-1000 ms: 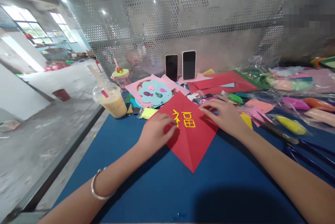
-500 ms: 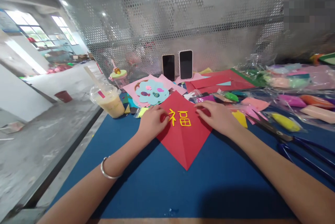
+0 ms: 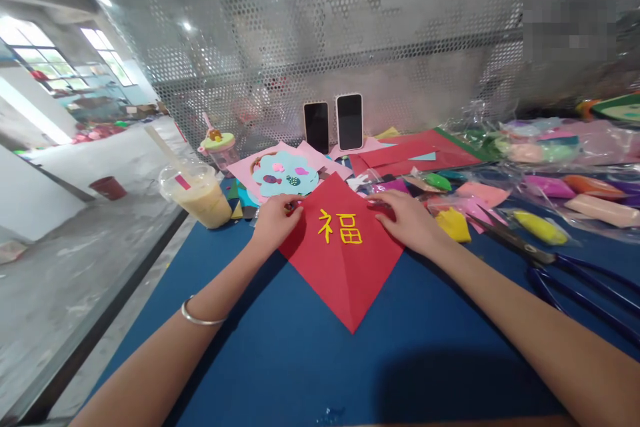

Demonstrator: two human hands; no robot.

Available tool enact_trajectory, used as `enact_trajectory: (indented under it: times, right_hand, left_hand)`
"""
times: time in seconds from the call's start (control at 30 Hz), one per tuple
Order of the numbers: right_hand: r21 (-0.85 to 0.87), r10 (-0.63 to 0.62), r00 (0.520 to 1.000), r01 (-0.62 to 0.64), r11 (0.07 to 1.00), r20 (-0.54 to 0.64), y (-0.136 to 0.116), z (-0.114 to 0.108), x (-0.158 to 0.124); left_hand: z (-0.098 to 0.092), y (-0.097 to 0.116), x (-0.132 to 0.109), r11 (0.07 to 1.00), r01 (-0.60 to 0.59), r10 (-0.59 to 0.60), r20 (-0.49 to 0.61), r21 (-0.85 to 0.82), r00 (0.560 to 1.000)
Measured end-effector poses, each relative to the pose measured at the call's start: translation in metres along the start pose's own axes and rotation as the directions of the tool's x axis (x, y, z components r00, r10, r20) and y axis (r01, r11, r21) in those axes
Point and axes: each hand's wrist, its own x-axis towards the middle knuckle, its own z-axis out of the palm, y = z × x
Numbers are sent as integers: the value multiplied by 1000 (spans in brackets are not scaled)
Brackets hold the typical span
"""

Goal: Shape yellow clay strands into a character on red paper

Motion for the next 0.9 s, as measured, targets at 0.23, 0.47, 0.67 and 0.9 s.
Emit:
enact_trajectory:
  times: [0.23, 0.47, 0.67, 0.9]
  right_hand:
    - [275, 172, 977, -133, 952, -123, 10, -10, 5]
    - [422, 345, 939, -320, 848, 19, 20, -15, 5]
    - [381, 379, 925, -356, 853, 15, 17, -16, 3]
    - [229, 220, 966, -185, 956, -138, 16, -19, 3]
  left_hand:
    - [-6, -5, 6, 906, 63, -99, -64, -417, 993]
    - [-13, -7, 7, 751, 105, -188, -59, -652, 980]
    - [-13, -10, 6, 728, 113, -201, -53, -676, 978]
    - [-16, -8, 6, 854, 45, -146, -155, -518, 977]
